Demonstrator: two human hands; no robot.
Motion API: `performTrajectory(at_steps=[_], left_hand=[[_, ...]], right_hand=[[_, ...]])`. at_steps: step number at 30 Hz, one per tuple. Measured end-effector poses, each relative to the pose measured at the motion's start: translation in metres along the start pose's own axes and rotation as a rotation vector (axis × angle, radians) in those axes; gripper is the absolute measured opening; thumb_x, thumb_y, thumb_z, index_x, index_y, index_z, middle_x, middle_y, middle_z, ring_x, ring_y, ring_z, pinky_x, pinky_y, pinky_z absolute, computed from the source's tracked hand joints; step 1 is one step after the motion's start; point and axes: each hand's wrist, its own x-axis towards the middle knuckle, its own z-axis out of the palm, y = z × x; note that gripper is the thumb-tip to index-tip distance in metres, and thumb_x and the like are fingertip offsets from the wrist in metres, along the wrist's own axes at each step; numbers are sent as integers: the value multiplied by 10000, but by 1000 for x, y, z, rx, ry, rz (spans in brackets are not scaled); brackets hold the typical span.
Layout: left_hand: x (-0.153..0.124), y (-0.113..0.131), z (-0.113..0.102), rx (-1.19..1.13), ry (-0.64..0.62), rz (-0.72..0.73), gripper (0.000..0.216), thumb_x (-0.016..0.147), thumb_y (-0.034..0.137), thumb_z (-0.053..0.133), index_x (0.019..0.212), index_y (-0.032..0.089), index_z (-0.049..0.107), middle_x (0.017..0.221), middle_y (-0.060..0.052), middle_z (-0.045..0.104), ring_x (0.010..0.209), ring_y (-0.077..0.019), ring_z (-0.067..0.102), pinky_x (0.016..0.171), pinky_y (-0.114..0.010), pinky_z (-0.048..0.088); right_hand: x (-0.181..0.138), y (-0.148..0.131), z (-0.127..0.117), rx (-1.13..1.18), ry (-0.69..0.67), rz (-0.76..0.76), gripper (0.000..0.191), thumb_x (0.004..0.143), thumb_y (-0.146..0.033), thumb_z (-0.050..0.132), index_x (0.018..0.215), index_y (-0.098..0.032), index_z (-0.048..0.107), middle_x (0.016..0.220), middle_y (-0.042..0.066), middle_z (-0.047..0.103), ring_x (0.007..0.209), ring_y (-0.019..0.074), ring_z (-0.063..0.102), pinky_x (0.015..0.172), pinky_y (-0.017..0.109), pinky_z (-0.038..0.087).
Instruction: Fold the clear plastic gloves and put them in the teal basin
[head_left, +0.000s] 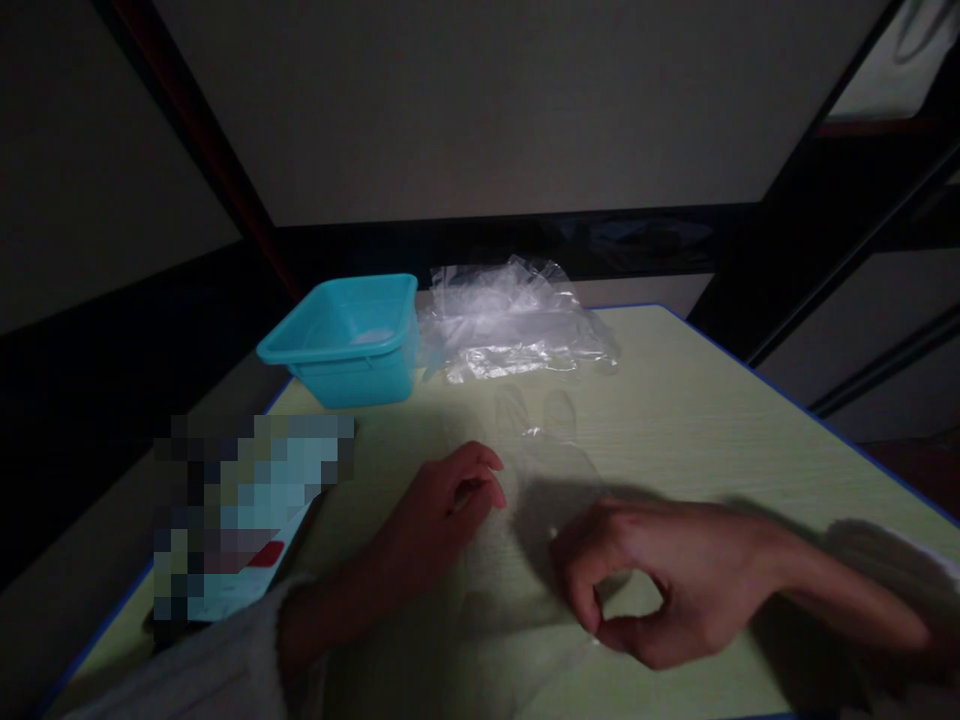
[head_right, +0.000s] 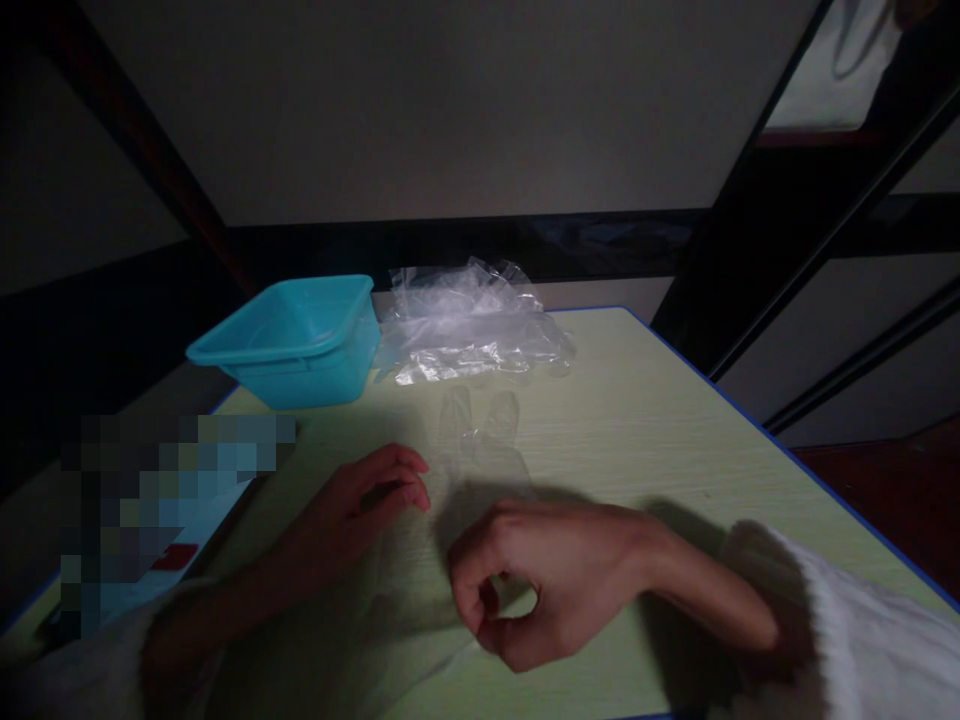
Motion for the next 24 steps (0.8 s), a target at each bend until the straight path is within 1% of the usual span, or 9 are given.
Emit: performTrajectory(at_steps=[5,9,12,15,17,20,22,24], left_hand=[[0,2,-1,-5,-35,11,124,776,172,414,754,182,535,696,6,631,686,-148,590,609,-234,412],[-1,4,-2,-12,-51,33,138,789,192,416,752,177,547,688,5,627,683,-146,587,633,-236,416],[-1,4,-3,-4,-70,62,233,834,241,392,701,172,570,701,-8,630,714,-148,593,692,-243,421],[-1,3,-4,-33,-88,40,361,882,330,321,721,169,602,730,-27,657,738,-158,604,742,-265,430],[-2,3,-5,-63,-80,9,467,894,420,260,737,173,625,736,-37,673,741,-170,611,748,-281,441],[-3,6,-8,-112,-76,-33,656,857,599,169,701,189,656,740,-55,686,746,-191,622,725,-294,458],[-4,8,-11,-140,-92,-41,725,801,698,170,693,183,668,754,-74,691,741,-205,628,698,-300,467],[-3,9,-13,-150,-130,-21,714,776,721,227,698,167,671,725,-79,684,687,-204,622,651,-295,468]], right_hand=[[-1,1,0,104,-22,37,133,603,-4,523,647,-116,581,597,-29,505,559,76,461,554,196,405],[-1,-3,-2,213,-35,45,94,650,-42,516,647,-121,565,610,-23,515,556,67,459,560,194,417],[-3,-4,-8,328,-27,47,55,697,-99,538,650,-126,550,635,-9,532,570,66,469,573,201,425],[-5,2,-13,456,55,51,57,709,-120,568,657,-125,546,664,8,555,602,73,499,597,216,428],[-6,9,-15,593,135,48,55,714,-133,594,678,-124,554,678,11,573,607,73,525,596,215,428],[-6,23,-19,773,257,29,118,724,-213,650,697,-124,577,666,-2,595,551,55,527,512,174,398],[-5,31,-22,842,332,26,143,721,-240,670,696,-126,588,668,-1,623,531,52,535,479,163,392],[-3,38,-25,902,390,48,136,710,-219,684,685,-127,587,676,1,649,519,49,550,472,156,409]])
